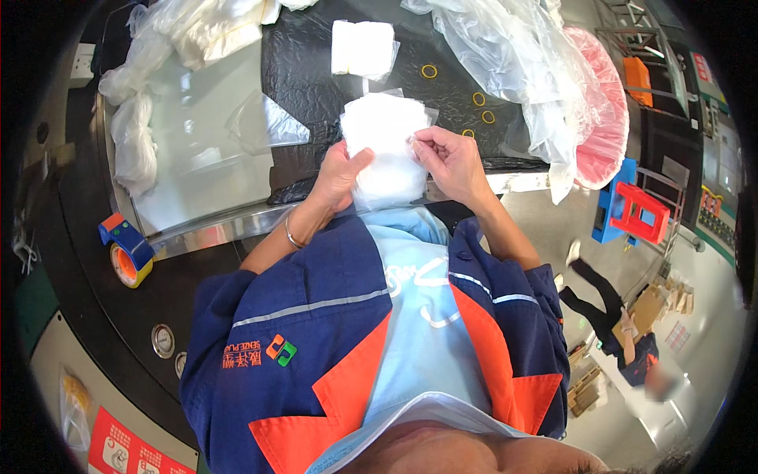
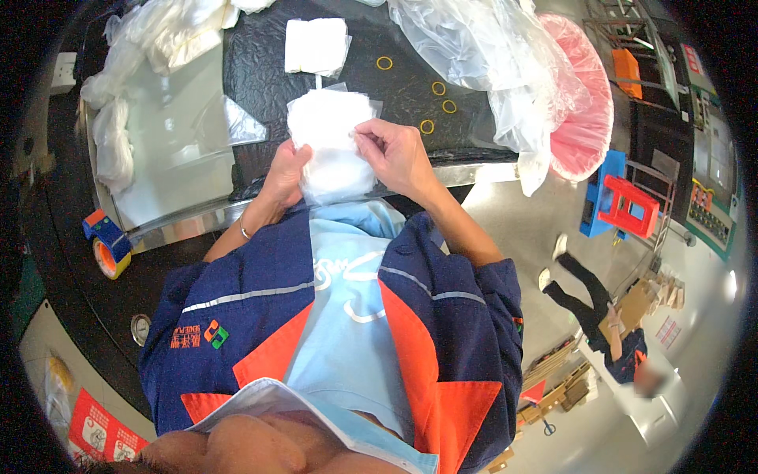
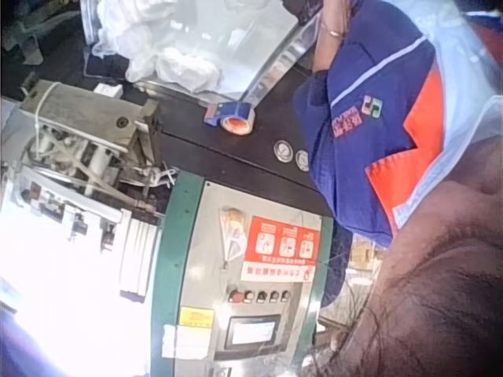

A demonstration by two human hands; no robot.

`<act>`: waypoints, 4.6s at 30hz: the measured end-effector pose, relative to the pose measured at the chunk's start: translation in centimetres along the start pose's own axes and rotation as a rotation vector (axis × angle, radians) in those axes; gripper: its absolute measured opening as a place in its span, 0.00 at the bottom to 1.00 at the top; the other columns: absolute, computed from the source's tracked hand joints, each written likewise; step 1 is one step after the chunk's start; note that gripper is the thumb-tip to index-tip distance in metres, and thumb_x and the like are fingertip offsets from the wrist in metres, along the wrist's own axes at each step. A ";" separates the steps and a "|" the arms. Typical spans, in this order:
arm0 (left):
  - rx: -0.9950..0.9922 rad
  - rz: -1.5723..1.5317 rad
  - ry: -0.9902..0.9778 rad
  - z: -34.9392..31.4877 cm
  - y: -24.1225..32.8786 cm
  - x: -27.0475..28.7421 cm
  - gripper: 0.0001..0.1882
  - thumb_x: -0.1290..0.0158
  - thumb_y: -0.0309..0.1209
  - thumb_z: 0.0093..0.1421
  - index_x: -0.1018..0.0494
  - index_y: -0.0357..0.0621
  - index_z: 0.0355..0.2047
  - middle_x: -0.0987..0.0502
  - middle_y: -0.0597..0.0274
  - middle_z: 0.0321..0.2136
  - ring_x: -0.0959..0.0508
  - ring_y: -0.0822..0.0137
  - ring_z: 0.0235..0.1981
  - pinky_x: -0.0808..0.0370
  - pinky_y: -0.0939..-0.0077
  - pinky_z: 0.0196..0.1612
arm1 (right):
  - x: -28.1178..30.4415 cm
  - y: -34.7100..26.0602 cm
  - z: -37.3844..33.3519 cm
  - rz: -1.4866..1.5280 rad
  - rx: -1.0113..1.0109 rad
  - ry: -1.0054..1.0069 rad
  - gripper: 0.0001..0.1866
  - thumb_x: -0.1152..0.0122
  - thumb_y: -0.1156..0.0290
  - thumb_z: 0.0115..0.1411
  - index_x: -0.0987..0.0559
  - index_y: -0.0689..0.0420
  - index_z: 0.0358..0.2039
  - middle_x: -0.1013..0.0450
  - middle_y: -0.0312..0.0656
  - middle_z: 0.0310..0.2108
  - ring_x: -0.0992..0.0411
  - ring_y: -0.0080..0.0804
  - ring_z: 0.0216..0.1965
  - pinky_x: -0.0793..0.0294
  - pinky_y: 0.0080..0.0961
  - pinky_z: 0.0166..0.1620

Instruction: The person folds white disposable fabric items and organizes them into bundles by hand on a workstation table.

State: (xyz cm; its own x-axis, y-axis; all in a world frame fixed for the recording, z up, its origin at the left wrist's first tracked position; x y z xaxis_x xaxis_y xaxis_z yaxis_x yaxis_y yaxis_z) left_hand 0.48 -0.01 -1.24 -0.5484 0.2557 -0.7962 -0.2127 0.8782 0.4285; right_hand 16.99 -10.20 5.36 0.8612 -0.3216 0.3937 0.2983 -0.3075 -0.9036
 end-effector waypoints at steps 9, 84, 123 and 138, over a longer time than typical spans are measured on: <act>0.041 0.319 0.020 -0.1 0.4 -0.9 0.21 0.41 0.20 0.54 0.30 0.33 0.48 0.23 0.55 0.41 0.21 0.68 0.39 0.21 0.71 0.43 | 0.6 -1.2 1.6 -0.157 0.123 0.141 0.06 0.37 0.75 0.54 0.21 0.63 0.33 0.23 0.44 0.23 0.26 0.25 0.21 0.28 0.23 0.26; -0.004 0.085 0.139 0.0 0.4 -0.7 0.17 0.43 0.22 0.57 0.29 0.37 0.48 0.22 0.59 0.41 0.22 0.68 0.40 0.23 0.73 0.43 | -2.1 -1.0 -2.3 -0.589 0.739 0.067 0.17 0.28 0.72 0.39 0.20 0.54 0.33 0.29 0.34 0.34 0.32 0.36 0.37 0.35 0.34 0.40; -0.111 0.552 -0.030 -0.1 0.2 -0.4 0.26 0.37 0.24 0.49 0.29 0.36 0.50 0.23 0.61 0.43 0.24 0.69 0.42 0.26 0.72 0.46 | -0.6 -3.1 1.4 -0.523 0.361 0.131 0.07 0.40 0.68 0.55 0.25 0.57 0.25 0.27 0.45 0.21 0.26 0.45 0.23 0.28 0.39 0.26; -0.076 0.563 0.000 -0.5 0.8 -1.6 0.26 0.39 0.22 0.50 0.30 0.34 0.51 0.24 0.59 0.43 0.24 0.67 0.43 0.28 0.71 0.48 | 0.3 -2.7 2.3 -0.615 0.465 0.217 0.08 0.39 0.67 0.55 0.26 0.56 0.25 0.27 0.45 0.21 0.25 0.43 0.25 0.27 0.38 0.27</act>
State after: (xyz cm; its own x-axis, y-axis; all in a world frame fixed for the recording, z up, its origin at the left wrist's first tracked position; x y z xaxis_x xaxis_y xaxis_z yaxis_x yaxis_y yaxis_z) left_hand 0.85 0.06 0.59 -0.5936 0.6763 -0.4362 0.0549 0.5748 0.8164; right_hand 17.37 -7.40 7.58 0.4017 -0.3977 0.8249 0.8756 -0.0971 -0.4732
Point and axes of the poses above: each hand's wrist, its own z-axis towards the middle knuckle, its own x-axis out of the back of the hand, y = z × x, the point moved 1 cm from there along z, towards the middle knuckle
